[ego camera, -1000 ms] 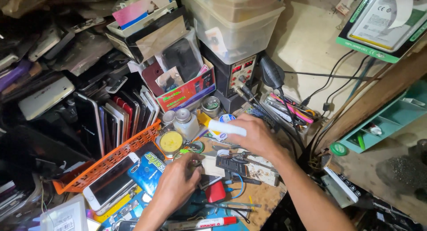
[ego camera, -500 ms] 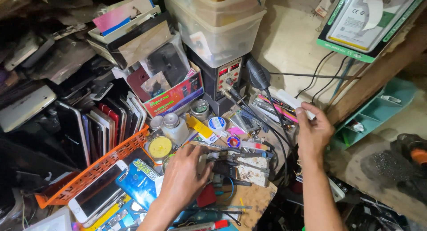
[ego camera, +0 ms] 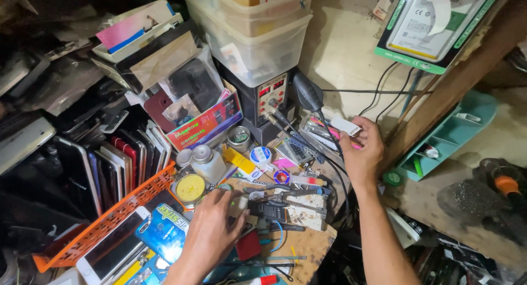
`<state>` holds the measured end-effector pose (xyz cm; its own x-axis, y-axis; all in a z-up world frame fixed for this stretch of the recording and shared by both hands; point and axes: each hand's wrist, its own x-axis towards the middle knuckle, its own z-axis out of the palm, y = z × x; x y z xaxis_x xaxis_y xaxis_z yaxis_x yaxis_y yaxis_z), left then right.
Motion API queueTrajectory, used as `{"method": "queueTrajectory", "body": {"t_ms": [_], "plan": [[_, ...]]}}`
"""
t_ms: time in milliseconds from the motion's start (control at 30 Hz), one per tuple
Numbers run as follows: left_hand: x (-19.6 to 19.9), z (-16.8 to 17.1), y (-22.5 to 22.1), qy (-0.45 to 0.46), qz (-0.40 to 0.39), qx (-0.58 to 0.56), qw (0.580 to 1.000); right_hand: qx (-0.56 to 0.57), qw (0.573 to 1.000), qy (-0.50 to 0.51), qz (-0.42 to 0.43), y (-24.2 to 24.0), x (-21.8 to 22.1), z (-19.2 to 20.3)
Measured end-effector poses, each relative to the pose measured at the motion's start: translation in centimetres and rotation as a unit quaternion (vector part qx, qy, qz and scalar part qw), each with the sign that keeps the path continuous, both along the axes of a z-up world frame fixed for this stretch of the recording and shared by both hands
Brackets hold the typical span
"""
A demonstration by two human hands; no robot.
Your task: Cleaning and inspecting internal mobile phone components including the battery and frame on a repair bench.
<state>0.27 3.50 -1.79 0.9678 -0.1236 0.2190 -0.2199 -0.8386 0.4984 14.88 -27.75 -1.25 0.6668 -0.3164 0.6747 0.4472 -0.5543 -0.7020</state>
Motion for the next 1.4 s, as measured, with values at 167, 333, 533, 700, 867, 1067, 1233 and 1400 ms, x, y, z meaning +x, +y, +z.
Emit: {"method": "queueTrajectory", "body": {"t_ms": [167, 333, 533, 700, 867, 1067, 1233, 1400], "plan": [[-0.1, 1.0, -0.8, -0.035, 0.02, -0.026, 0.999, -0.009, 0.996, -0.088, -0.006, 0.2, -5.4, 1.1], [0.2, 3.9, -5.6, -0.105, -0.075, -0.098, 0.987, 0.057, 0.972, -0.221, -0.047, -1.9, -10.0, 3.0], [0.2, 5.9, -10.4, -0.06, -0.17, -0.085, 0.98, 0.091, 0.949, -0.273, -0.128, -4.6, -10.8, 4.9], [0.1, 5.6, -10.2, -0.045, -0.2, -0.077, 0.976, 0.123, 0.954, -0.227, -0.154, -6.7, -7.8, 5.2], [-0.6, 4.0, -5.8, -0.044, -0.114, -0.095, 0.988, 0.035, 0.96, -0.191, -0.202, -7.9, -6.1, 3.9], [-1.4, -1.9, 0.3, -0.052, 0.052, 0.013, 0.997, -0.126, 0.986, -0.111, 0.009, -0.4, -10.6, 1.9], [-1.8, -3.2, 0.9, -0.044, 0.033, 0.027, 0.998, -0.292, 0.905, 0.261, 0.168, 2.2, -5.3, -1.7], [-1.5, -1.7, 0.5, -0.034, 0.036, 0.025, 0.998, -0.369, 0.807, 0.44, 0.137, 3.7, -4.6, 0.6]]}}
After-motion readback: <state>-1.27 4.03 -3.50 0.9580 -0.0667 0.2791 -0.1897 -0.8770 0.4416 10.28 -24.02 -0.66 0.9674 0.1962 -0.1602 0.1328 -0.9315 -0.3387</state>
